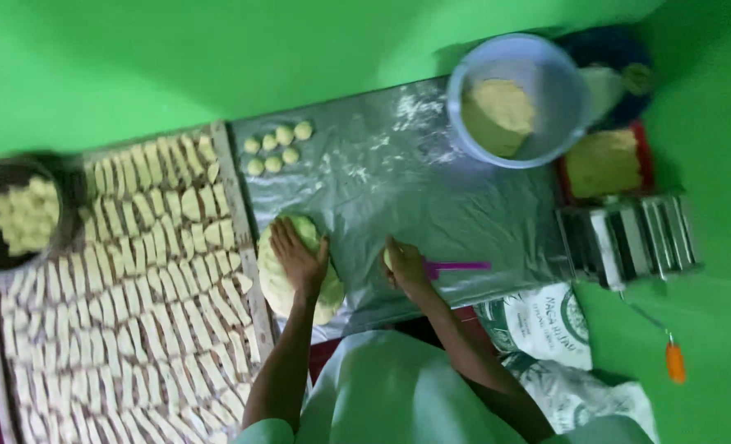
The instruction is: Shaping dough into small pieces and arranging them on a drying tray.
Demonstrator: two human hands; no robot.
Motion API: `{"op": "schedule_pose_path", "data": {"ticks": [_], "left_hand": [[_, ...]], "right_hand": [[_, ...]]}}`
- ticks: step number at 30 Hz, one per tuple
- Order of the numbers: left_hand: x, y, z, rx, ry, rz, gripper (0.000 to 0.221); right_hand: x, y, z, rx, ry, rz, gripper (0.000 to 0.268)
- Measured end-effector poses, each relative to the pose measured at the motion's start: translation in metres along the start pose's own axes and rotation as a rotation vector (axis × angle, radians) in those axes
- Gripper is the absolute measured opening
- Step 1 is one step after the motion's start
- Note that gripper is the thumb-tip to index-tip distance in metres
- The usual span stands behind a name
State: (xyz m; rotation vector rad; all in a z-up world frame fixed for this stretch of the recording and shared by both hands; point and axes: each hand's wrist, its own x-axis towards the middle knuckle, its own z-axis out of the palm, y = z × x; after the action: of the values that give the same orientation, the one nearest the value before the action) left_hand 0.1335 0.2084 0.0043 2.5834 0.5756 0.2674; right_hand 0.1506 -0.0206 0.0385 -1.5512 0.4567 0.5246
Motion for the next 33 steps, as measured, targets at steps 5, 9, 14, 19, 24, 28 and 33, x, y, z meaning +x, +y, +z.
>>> {"op": "schedule_pose_path", "data": {"ticks": [5, 9, 14, 19, 24, 28, 33], "left_hand": [[-0.009, -0.013, 0.028, -0.435, 0.228, -0.037, 0.062], [-0.036, 0.060, 0.022, -0.782, -0.006, 0.001, 0.049], [-0.035, 0.141, 0.010, -1.450, -0.428, -0.436, 0.073], [-0.048, 0.155, -0.039, -1.478, -0.380, -0.394, 0.072], [-0.037, 0.129, -0.051, -1.344, -0.239, -0.336, 0.056], [-0.036, 0.099, -0.055, -1.208, -0.193, -0.367, 0.058], [-0.069, 0.116, -0.148, -1.470, -0.365, -0.552, 0.076]], "right_hand": [[-0.059, -0.055, -0.024, 0.057, 0.172, 0.027, 0.060], [-0.076, -0.060, -0.016, 0.463, 0.064, -0.026, 0.045], [-0.114, -0.065, 0.020, 0.123, -0.019, -0.296, 0.056], [-0.162, -0.086, 0.027, -0.197, -0.189, -0.324, 0.064], [-0.157, -0.079, 0.041, -0.118, -0.336, -0.410, 0.069], [-0.123, -0.055, 0.043, -0.199, -0.370, -0.370, 0.066], [-0.128, -0.067, 0.055, -0.016, -0.265, -0.353, 0.046]]}}
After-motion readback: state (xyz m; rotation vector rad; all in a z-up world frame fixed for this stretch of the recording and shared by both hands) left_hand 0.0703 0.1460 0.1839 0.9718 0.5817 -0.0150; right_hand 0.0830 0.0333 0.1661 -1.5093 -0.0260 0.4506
